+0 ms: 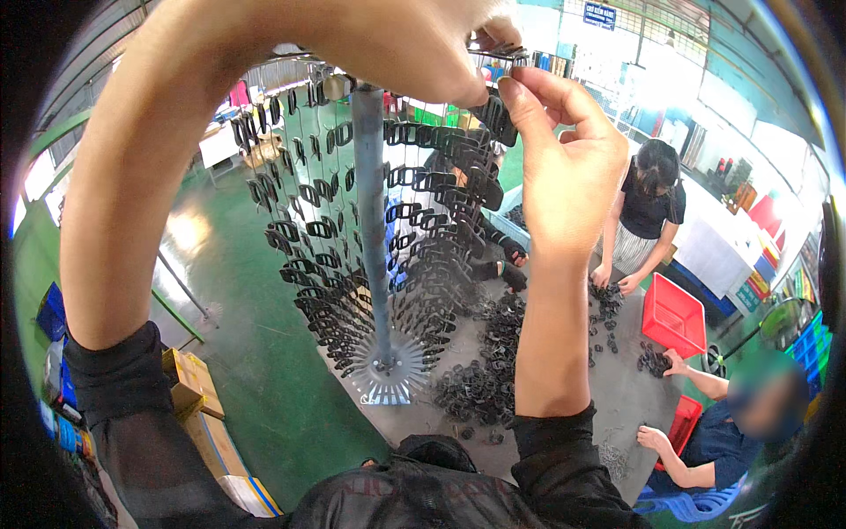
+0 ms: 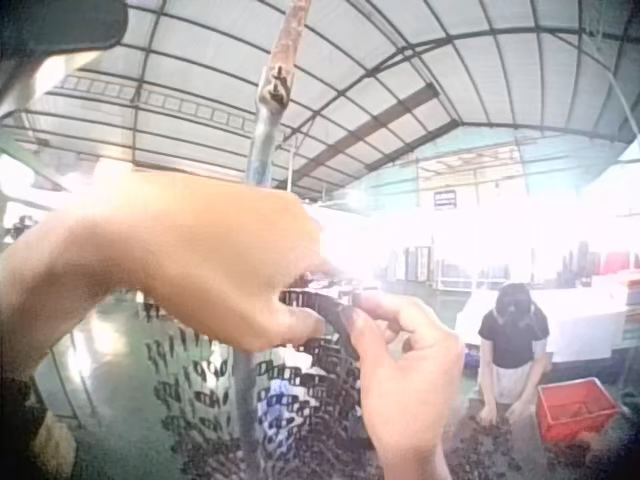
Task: The person hangs black parts onto hooks of a vertical circular metal rack by hand, picking them from a table and moving around the rack to fill different sides.
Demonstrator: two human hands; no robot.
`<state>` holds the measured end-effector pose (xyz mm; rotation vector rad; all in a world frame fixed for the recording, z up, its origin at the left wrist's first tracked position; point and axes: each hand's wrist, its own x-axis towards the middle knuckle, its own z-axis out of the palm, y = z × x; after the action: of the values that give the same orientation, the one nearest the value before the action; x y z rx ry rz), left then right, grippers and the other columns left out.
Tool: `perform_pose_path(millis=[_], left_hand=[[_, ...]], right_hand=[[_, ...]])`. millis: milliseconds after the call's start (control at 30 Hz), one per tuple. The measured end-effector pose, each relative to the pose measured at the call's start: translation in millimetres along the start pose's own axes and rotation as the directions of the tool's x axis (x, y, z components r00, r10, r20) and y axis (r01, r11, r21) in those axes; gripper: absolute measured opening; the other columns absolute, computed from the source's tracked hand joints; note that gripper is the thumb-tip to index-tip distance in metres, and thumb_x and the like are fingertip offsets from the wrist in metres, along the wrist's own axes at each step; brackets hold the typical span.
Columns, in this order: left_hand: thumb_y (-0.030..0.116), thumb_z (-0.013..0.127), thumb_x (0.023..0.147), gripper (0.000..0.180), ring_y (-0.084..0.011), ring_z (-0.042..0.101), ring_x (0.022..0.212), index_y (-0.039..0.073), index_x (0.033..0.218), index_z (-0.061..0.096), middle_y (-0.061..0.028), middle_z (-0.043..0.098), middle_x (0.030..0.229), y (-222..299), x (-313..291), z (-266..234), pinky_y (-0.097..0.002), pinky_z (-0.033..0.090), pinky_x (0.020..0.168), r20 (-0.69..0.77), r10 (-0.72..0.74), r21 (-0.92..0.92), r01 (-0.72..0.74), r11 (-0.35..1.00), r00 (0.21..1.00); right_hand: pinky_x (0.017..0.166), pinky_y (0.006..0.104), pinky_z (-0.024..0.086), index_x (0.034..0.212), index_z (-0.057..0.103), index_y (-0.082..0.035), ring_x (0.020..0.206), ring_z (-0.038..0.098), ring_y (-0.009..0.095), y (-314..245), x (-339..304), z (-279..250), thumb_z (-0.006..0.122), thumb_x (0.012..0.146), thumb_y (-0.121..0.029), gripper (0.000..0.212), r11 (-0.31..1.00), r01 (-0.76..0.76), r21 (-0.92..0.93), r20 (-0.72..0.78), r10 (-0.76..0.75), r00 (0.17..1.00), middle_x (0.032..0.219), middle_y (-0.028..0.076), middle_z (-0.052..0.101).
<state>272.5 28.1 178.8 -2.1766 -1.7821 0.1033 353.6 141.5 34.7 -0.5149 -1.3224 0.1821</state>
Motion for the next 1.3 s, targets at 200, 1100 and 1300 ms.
perform_pose_path(millis=[200,1100,1300], left_hand=[[-0.003,0.048,0.071,0.012,-0.0232,0.055,0.047,-0.007,0.067,0.058,-0.0164,0.058,0.056,2.3,17.7,14.8,-0.0371,0.046,0.047,-0.088,-0.039,-0.040,0.035,0.999,0.995],[0.017,0.051,0.078,0.034,-0.0254,0.060,0.056,-0.006,0.102,0.056,-0.0175,0.063,0.068,-17.6,-3.1,5.3,-0.0363,0.050,0.056,-0.051,0.169,-0.071,-0.172,0.983,0.984],[0.000,0.050,0.064,0.013,-0.0265,0.055,0.047,-0.007,0.065,0.061,-0.0177,0.057,0.055,0.2,6.5,13.0,-0.0375,0.045,0.046,-0.145,-0.001,-0.013,0.000,1.000,0.989]], right_hand=[[0.065,0.0227,0.045,0.092,0.071,0.001,0.067,0.055,0.008,2.2,-2.0,5.6,0.072,0.081,-0.011,0.015,0.979,0.004,-0.205,-0.060,-0.017,0.998,0.083,0.004,0.070],[0.069,0.0237,0.047,0.099,0.071,-0.003,0.073,0.059,0.008,-2.9,6.2,-2.4,0.072,0.082,-0.014,0.020,0.990,-0.093,-0.106,0.080,0.102,0.992,0.085,0.005,0.068],[0.072,0.0246,0.050,0.095,0.069,0.000,0.076,0.061,0.010,3.1,10.9,-1.2,0.067,0.084,-0.008,0.014,0.995,-0.079,-0.057,0.033,0.081,0.996,0.087,0.007,0.069]])
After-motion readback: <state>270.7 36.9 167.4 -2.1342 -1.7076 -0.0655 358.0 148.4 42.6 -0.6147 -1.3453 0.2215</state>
